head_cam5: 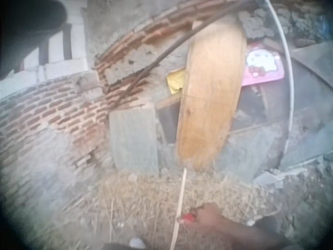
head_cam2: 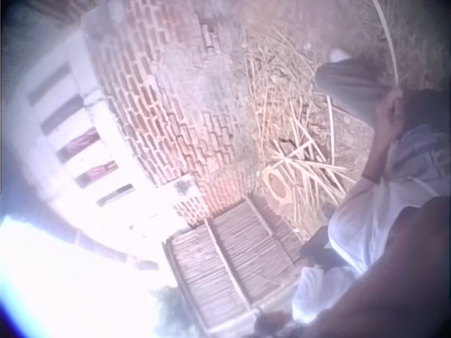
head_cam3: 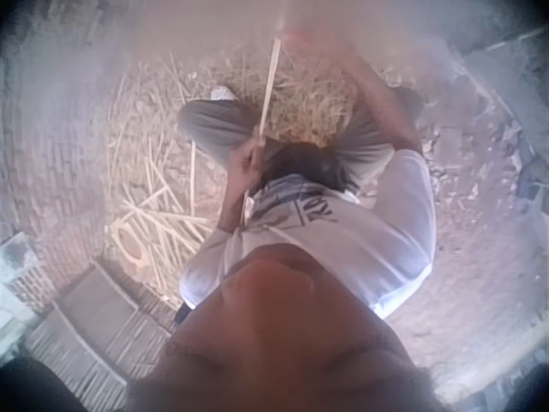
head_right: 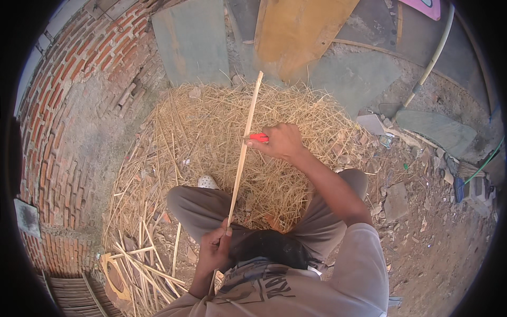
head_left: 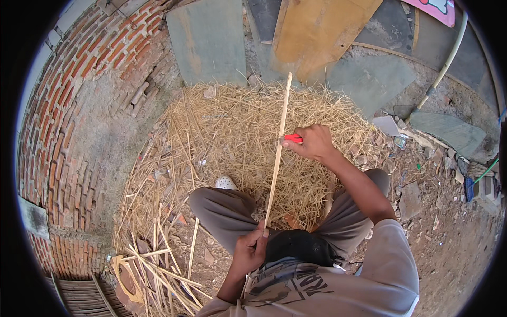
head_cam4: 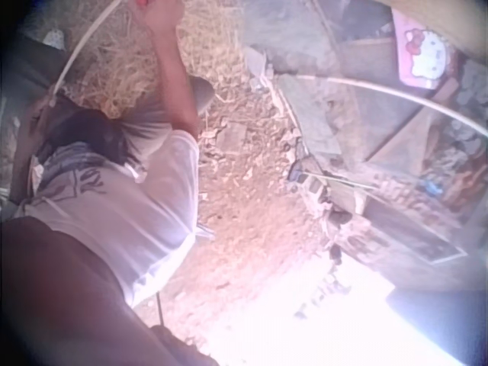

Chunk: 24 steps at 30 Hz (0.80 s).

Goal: The person sits cross-legged on a pile of straw and uses a red utility knife to shave a long bamboo stick. They hold the stick with their left hand and repeatedly scrape the blade along its length to remove the outer layer, creating a pile of shavings.

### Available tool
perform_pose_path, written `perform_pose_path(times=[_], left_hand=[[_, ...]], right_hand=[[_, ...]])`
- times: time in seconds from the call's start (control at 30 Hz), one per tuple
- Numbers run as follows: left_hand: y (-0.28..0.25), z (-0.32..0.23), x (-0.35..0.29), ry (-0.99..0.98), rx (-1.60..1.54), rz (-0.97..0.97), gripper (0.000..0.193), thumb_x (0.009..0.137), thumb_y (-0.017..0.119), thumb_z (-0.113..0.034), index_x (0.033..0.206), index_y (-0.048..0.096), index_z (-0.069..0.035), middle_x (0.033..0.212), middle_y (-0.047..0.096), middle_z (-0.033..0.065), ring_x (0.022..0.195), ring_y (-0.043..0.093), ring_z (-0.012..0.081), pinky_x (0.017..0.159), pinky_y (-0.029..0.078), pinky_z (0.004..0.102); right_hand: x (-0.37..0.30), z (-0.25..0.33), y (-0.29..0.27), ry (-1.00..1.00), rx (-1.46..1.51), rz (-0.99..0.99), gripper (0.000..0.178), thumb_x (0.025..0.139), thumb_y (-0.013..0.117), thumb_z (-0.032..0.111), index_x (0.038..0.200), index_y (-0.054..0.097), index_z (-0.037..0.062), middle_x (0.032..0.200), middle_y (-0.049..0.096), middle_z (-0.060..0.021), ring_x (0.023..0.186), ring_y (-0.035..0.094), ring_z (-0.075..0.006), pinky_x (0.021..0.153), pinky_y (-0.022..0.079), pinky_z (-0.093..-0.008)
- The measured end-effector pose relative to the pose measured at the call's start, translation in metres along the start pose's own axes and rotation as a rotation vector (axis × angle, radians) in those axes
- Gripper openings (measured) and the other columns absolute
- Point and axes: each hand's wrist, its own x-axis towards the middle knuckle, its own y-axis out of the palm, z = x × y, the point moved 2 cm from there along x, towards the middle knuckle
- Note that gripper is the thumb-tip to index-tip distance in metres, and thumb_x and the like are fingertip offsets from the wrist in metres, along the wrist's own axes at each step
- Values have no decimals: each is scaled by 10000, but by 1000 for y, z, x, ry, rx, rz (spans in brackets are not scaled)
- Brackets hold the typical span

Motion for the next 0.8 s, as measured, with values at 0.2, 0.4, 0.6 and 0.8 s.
perform_pose_path(times=[0.2,0.4,0.6,0.8], left_hand=[[-5,5,-6,-24,30,59,183,904,586,13,1066,640,79,768,664,176,655,509,33,597,452,232],[-3,9,-22,5,32,90,188,905,586,11,1072,640,79,646,569,119,588,469,46,548,429,238],[-3,-3,-37,-7,30,184,136,941,550,-33,951,627,78,578,454,42,533,378,44,514,373,228],[-7,-3,-58,-53,22,230,238,934,550,-30,1147,629,40,582,454,72,519,425,69,522,397,239]], right_hand=[[5,-2,0,-37,-29,-9,725,777,507,786,578,617,98,445,506,-89,419,542,-276,434,418,-396],[14,-27,-2,90,-63,-8,716,784,488,787,619,650,109,480,548,-93,464,587,-274,466,457,-410],[31,-74,-13,282,-38,-98,732,805,456,783,678,687,100,507,571,-116,515,611,-302,514,477,-426],[39,-102,-15,498,-28,-119,756,854,398,755,790,729,77,610,627,-177,664,659,-344,632,501,-459]])
